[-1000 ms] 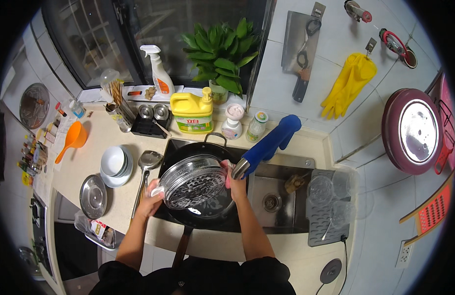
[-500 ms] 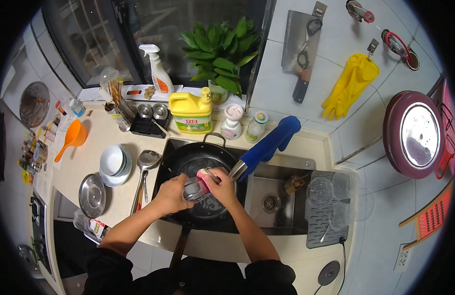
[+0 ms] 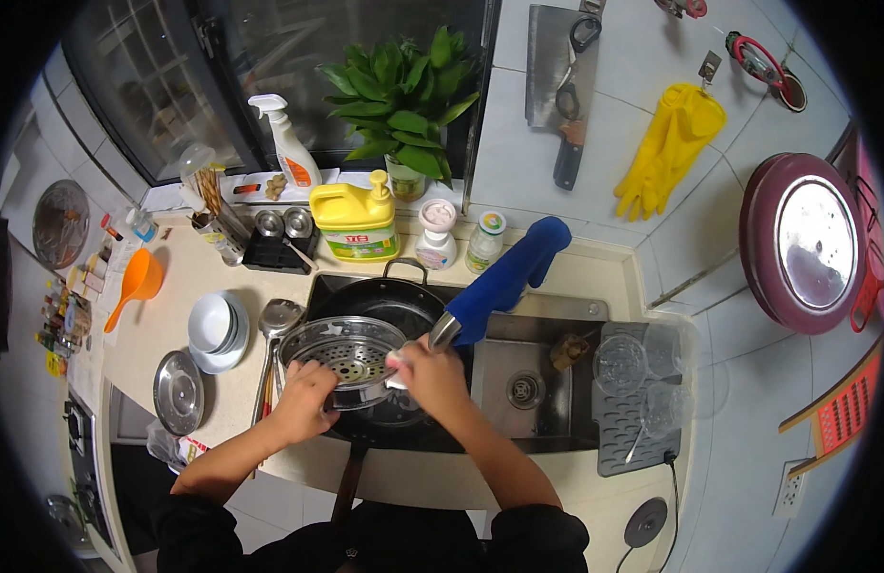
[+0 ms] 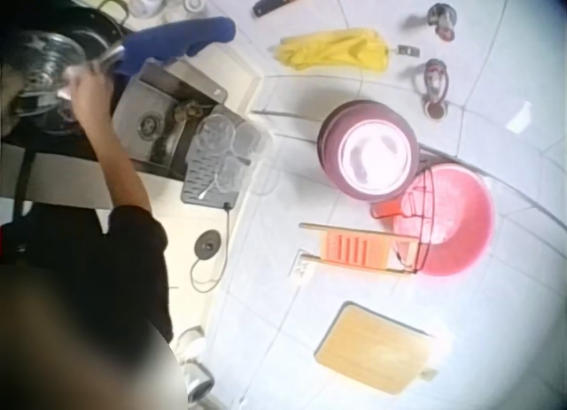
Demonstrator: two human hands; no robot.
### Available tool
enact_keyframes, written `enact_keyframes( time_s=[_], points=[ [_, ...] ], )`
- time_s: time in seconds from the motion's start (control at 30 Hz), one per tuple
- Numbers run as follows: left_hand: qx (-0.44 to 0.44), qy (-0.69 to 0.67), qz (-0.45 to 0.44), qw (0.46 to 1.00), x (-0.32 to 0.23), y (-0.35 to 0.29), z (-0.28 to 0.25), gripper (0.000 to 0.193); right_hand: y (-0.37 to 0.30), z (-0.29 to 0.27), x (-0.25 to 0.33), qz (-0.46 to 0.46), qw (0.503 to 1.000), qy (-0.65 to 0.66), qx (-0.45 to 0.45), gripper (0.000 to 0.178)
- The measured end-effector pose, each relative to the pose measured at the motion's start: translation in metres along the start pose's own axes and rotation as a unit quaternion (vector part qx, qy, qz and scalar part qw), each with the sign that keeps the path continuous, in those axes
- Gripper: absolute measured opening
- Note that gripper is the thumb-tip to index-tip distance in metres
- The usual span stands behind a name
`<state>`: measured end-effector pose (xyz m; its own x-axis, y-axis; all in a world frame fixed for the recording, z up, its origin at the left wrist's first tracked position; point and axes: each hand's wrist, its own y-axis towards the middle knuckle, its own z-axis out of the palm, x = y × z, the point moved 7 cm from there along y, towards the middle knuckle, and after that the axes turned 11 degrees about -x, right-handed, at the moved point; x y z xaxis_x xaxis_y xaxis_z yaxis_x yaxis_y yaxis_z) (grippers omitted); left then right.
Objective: The person scrubs a metal pot lid with a pink sponge, then washes a metal steamer insert and a black wok in the sink. They use a wooden spoon to assist in cleaning the lid and a yellow sponge for the wok. The person rinses the items under running water and places the cleaned steamer insert on the counter.
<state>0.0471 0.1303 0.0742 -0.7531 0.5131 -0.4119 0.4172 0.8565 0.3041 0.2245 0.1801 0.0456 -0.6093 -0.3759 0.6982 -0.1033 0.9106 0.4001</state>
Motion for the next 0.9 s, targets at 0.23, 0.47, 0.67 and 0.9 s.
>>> enact_keyframes(
  time_s=[0.23,0.47,0.67,0.9],
  points=[
    [-0.006,-0.022,-0.047,0.999,0.007,-0.006,0.003,0.04,-0.007,-0.014,0.016,0.004,0.996,0.082,-0.014,0.016],
    [-0.036,0.003,-0.045,0.998,0.009,-0.01,0.004,0.039,-0.007,-0.019,0.033,-0.077,0.996,0.042,-0.005,0.013],
    [-0.063,0.018,-0.01,0.998,-0.002,-0.018,0.009,0.035,-0.016,0.002,-0.028,0.05,0.998,-0.028,0.024,0.014],
    [-0.088,-0.012,-0.076,0.993,0.01,-0.014,0.01,0.038,-0.02,-0.012,0.009,-0.015,0.991,0.058,-0.119,0.013]
  ],
)
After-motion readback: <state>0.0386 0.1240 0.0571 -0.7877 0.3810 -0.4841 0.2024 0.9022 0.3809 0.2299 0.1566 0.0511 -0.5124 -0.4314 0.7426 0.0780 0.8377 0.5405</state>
